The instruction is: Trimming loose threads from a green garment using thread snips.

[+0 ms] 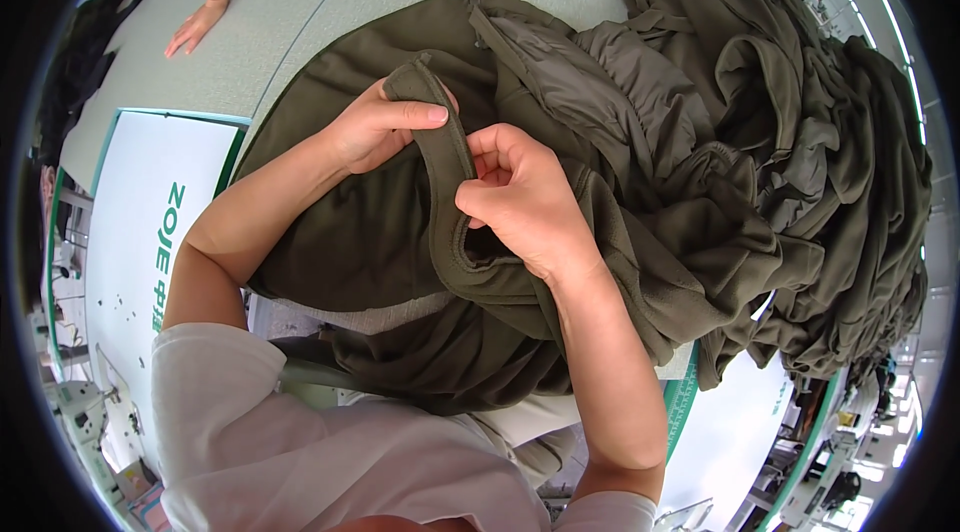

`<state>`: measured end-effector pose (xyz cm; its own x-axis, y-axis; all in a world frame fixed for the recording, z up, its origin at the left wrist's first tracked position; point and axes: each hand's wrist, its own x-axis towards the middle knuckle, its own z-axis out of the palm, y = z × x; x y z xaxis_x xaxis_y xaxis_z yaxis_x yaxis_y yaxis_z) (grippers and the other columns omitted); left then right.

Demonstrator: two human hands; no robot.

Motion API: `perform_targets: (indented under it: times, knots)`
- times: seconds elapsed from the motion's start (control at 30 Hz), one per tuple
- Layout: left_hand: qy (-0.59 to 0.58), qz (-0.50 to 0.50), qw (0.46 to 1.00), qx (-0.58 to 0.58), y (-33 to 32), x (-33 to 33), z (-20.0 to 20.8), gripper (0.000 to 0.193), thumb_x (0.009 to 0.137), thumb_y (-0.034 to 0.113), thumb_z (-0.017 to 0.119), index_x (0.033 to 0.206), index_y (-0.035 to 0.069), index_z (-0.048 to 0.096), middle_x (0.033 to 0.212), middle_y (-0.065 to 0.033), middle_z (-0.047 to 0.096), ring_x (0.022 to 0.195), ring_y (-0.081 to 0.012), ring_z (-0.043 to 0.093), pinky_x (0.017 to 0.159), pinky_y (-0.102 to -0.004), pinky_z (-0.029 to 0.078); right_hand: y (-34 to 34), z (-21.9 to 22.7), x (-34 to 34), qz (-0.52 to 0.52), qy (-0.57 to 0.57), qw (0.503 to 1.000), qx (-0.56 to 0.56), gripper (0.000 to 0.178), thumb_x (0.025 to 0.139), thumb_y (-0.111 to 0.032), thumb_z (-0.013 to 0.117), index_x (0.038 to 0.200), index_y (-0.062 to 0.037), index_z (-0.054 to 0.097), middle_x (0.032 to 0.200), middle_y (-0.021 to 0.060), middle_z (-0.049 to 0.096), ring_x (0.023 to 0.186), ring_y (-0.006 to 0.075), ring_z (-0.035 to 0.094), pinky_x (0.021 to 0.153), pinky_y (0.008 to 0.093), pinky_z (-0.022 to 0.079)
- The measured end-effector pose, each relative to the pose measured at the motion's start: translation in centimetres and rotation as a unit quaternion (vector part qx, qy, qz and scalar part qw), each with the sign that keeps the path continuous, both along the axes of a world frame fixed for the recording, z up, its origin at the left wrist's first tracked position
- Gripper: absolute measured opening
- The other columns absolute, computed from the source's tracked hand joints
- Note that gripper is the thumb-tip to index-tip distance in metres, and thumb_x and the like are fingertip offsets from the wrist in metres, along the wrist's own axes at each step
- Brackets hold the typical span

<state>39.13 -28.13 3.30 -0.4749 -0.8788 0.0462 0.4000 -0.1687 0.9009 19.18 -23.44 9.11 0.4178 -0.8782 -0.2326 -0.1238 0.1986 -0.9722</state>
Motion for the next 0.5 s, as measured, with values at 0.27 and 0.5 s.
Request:
perform_targets:
  times: [0.27, 0.5]
  knots:
    - [0.044, 0.039, 0.998, 0.017, 0.1, 0.2, 0.0, 0.018, 0.086, 0.016, 0.063, 0.099, 0.003, 0.06, 0.092, -0.0063, 0.064, 0.087, -0.0171, 0.061, 0.079, -0.0328, 0.049, 3.2, 0.4, -0.4, 0.013, 0.176, 0.972, -0.157, 0.012, 0.08, -0.004, 0.064, 0.089, -0.002, 0.056, 0.073, -0.0029, 0.054, 0.067, 0.0016, 0.046, 0.059, 0.0184, 0.038]
    - [0.081, 0.01, 0.996, 0.039, 0.8, -0.2, 0.5, 0.019, 0.087, 0.02, 0.063, 0.098, 0.005, 0.061, 0.091, -0.0057, 0.064, 0.086, -0.0166, 0.062, 0.079, -0.0324, 0.049, 2.5, 0.0, -2.8, 0.019, -0.009, 1.0, -0.017, 0.011, 0.085, -0.01, 0.064, 0.09, -0.0017, 0.059, 0.074, -0.0039, 0.055, 0.068, 0.0019, 0.047, 0.062, 0.018, 0.038]
